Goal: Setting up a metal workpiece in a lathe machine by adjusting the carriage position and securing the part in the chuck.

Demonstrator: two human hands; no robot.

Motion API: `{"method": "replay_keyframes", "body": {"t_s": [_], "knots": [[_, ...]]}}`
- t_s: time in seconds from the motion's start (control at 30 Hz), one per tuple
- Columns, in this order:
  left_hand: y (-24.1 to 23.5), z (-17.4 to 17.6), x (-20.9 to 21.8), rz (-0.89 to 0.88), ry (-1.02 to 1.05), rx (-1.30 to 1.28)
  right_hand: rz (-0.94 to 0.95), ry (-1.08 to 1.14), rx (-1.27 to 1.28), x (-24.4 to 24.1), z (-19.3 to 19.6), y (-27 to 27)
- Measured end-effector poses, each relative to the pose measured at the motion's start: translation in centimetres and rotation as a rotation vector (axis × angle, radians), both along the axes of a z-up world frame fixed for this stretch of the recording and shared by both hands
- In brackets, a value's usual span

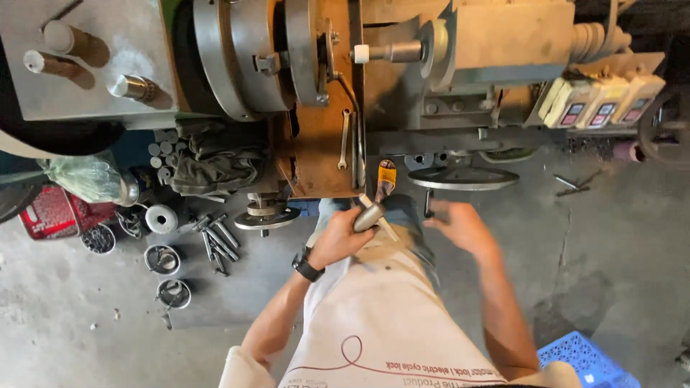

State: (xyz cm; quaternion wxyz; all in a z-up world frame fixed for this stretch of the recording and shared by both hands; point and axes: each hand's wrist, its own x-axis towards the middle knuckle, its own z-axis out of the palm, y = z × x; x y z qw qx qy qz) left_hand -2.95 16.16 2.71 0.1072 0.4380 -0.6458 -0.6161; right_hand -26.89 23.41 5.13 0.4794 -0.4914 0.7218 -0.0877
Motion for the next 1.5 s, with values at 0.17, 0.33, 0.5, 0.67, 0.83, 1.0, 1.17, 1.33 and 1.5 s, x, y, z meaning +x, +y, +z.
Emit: {"method": "replay_keyframes", "body": {"t_s": [0.17, 0.33, 0.5, 0.67, 0.83, 1.0, 1.17, 1.33, 1.5], "knots": [[-6.3, 6.6, -1.2, -0.32, 0.256, 0.33, 0.244, -0.058, -0.811, 2.4, 7.9, -4.1], [-11.3, 13.2, -2.5, -0.465, 0.321, 0.775, 0.433, -0.057, -1.077, 2.8, 12.0, -9.4], [-17.5, 17.6, -2.3, -0.41, 0.182, -0.437, 0.534, -0.032, -1.0, -0.5, 13.0, -16.1], [-21.6, 14.5, -3.9, -0.388, -0.002, -0.844, 0.288, -0.241, -0.83, -2.0, 9.7, -22.1], [-24.3, 11.9, -4.9, -0.393, -0.19, -1.211, 0.267, -0.355, -0.75, -3.1, 8.4, -25.4], [-26.1, 10.1, -5.5, -0.298, -0.098, -1.184, 0.347, -0.35, -0.823, -3.4, 7.4, -27.5], [-26.3, 8.7, -5.4, -0.299, -0.034, -1.056, 0.32, -0.129, -0.696, -3.5, 6.1, -27.8], [-26.4, 8.0, -5.4, -0.304, -0.041, -1.057, 0.26, -0.069, -0.6, -3.1, 4.5, -28.1], [-26.5, 8.2, -5.5, -0.32, -0.083, -1.078, 0.268, -0.119, -0.607, -2.9, 4.0, -28.3]]}}
